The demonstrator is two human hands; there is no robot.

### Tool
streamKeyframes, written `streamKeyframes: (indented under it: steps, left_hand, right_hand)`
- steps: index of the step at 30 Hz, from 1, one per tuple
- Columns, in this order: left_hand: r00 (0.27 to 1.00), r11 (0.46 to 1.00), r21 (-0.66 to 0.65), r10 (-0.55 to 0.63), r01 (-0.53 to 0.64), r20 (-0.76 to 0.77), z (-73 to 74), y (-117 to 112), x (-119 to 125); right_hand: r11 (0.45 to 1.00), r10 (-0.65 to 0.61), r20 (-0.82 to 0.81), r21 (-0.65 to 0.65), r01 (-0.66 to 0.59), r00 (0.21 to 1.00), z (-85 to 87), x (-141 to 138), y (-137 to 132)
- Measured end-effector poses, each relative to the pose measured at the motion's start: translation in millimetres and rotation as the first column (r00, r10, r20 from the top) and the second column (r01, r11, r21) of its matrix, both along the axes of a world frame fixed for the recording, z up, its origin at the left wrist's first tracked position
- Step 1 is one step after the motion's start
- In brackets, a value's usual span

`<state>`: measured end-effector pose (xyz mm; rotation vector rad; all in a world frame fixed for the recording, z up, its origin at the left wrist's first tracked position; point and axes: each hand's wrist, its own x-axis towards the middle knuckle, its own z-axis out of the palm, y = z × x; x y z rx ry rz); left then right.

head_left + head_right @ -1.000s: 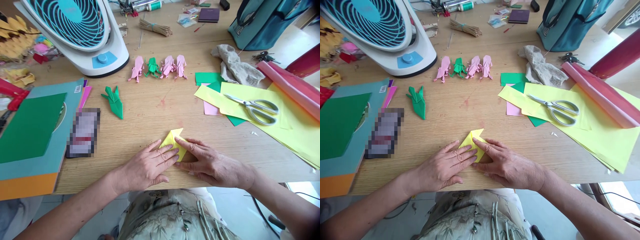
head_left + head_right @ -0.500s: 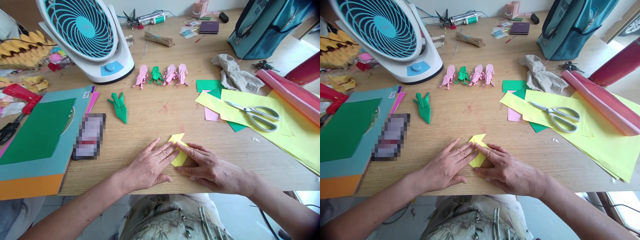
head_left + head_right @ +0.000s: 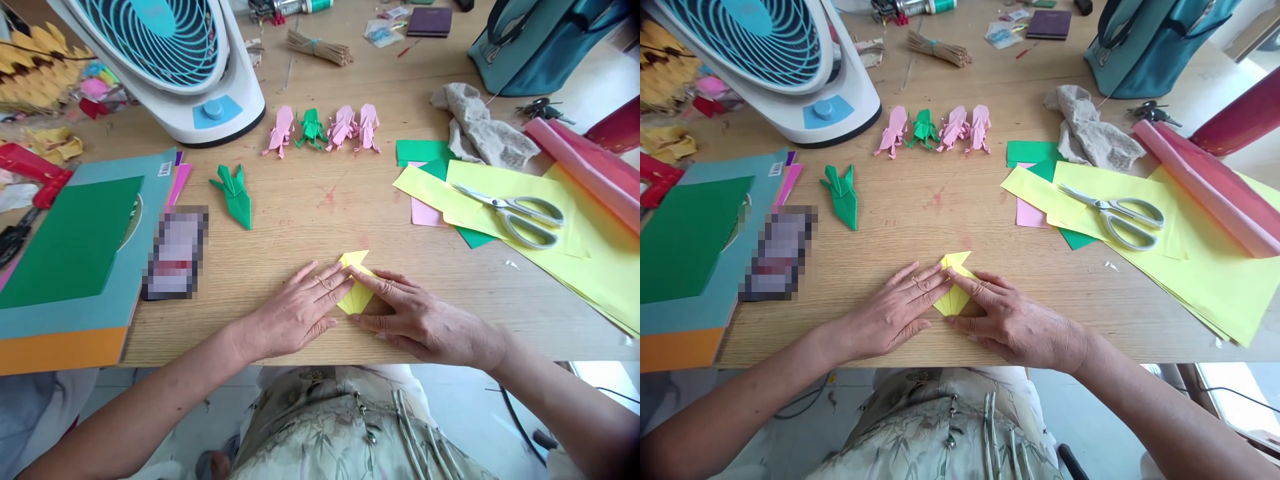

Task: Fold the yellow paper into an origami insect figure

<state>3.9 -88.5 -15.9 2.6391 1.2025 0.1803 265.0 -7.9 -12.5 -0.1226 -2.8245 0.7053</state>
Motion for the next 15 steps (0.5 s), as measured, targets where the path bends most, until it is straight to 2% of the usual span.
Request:
streamKeyframes:
  steps: [5, 11, 15]
  left_hand:
    - [1.000, 1.000, 0.013, 0.025, -0.025, 0.000, -0.9, 0.5, 3.3]
    - [0.999, 0.999, 0.020, 0.032, -0.031, -0.026, -0.6, -1.3, 5.3]
    - [0.999, 0.999, 0.025, 0.021, -0.020, -0.038, -1.4, -2.1, 4.5]
  right_hand:
    - [1.000, -0.009, -0.006, -0.025, 0.009, 1.000, -0.6, 2.0, 0.2]
    - [0.988, -0.110, -0.009, -0.109, 0.108, 0.994, -3.6, 3.7, -1.8]
    - [0.992, -0.097, -0.014, -0.083, 0.096, 0.995, -5.8, 3.7, -2.3]
